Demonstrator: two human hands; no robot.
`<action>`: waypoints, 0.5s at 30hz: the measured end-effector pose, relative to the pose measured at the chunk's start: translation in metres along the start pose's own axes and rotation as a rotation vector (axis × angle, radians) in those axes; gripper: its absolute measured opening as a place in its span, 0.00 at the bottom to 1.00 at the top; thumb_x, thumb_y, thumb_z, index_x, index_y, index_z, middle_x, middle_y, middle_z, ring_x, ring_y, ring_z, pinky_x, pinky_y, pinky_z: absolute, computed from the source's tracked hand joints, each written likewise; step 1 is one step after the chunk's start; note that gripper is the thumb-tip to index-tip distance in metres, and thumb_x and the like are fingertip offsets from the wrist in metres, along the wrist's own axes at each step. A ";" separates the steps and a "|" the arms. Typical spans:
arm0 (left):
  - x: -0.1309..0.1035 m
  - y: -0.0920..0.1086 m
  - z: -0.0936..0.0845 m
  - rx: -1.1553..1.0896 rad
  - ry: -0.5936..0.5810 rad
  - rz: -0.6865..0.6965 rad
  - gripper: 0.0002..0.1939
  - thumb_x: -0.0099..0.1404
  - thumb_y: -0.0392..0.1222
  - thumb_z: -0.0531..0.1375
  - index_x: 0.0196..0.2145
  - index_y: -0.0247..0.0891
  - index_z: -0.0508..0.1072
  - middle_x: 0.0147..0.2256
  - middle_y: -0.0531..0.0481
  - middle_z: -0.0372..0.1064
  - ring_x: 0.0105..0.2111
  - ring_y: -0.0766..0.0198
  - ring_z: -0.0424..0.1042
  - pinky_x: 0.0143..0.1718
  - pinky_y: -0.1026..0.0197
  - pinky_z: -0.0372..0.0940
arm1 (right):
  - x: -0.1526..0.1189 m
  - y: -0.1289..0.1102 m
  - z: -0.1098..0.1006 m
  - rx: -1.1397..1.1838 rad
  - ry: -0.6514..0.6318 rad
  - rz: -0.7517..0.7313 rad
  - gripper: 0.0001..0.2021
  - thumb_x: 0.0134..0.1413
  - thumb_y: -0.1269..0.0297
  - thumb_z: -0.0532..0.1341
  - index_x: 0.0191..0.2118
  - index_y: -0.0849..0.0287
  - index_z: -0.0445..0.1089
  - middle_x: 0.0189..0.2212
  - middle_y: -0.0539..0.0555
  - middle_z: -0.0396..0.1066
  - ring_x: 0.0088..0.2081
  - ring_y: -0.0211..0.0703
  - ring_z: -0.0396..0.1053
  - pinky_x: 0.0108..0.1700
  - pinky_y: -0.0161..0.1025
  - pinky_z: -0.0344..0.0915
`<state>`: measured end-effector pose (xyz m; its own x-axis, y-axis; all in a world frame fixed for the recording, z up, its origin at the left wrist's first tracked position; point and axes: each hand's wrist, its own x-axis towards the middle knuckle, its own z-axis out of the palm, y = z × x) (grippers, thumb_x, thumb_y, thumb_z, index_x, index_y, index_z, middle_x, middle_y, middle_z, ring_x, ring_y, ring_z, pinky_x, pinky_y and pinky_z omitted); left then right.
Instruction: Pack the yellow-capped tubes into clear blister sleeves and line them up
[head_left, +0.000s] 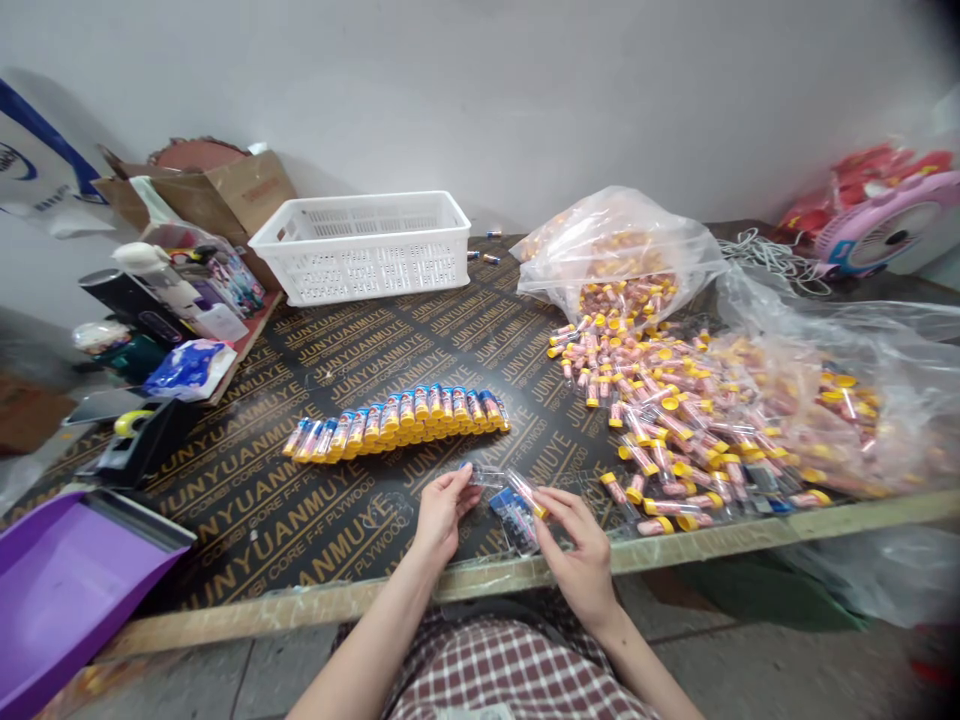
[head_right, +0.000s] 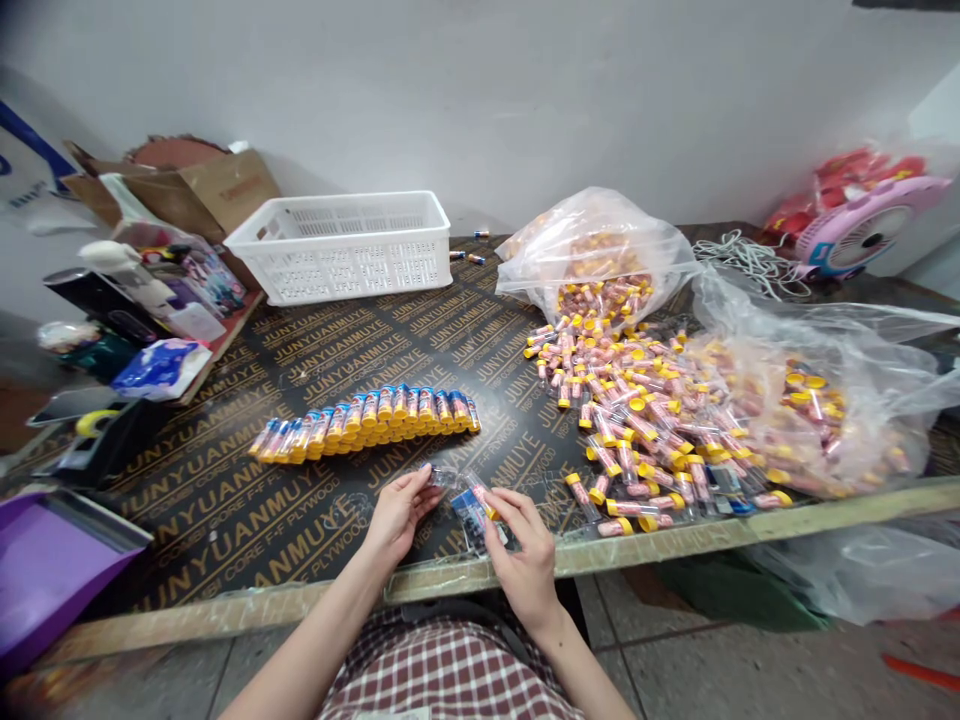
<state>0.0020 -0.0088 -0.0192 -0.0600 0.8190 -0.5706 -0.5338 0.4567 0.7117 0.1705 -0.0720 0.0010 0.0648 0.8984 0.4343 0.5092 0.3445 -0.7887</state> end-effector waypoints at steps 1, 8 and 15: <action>0.000 0.000 0.000 0.012 -0.001 0.010 0.18 0.41 0.47 0.70 0.24 0.32 0.72 0.22 0.50 0.71 0.24 0.68 0.71 0.27 0.68 0.65 | 0.000 0.000 0.000 0.003 -0.020 -0.002 0.15 0.55 0.70 0.56 0.47 0.52 0.70 0.42 0.56 0.70 0.45 0.47 0.68 0.48 0.46 0.66; -0.009 -0.002 0.006 0.017 -0.191 0.097 0.20 0.47 0.48 0.68 0.35 0.35 0.69 0.29 0.50 0.73 0.26 0.67 0.71 0.30 0.64 0.67 | -0.002 0.003 0.004 0.096 -0.229 -0.009 0.16 0.57 0.72 0.52 0.48 0.51 0.69 0.44 0.56 0.67 0.46 0.45 0.67 0.49 0.44 0.66; -0.022 0.007 0.011 0.078 -0.295 0.023 0.25 0.43 0.45 0.70 0.38 0.33 0.70 0.27 0.49 0.73 0.24 0.66 0.71 0.30 0.63 0.67 | -0.001 0.008 0.012 0.117 -0.208 0.015 0.25 0.51 0.74 0.54 0.56 0.51 0.60 0.46 0.57 0.64 0.44 0.45 0.68 0.45 0.43 0.70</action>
<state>0.0087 -0.0197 0.0028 0.1821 0.8897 -0.4188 -0.4680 0.4530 0.7588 0.1641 -0.0664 -0.0115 -0.1122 0.9364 0.3325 0.4061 0.3486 -0.8447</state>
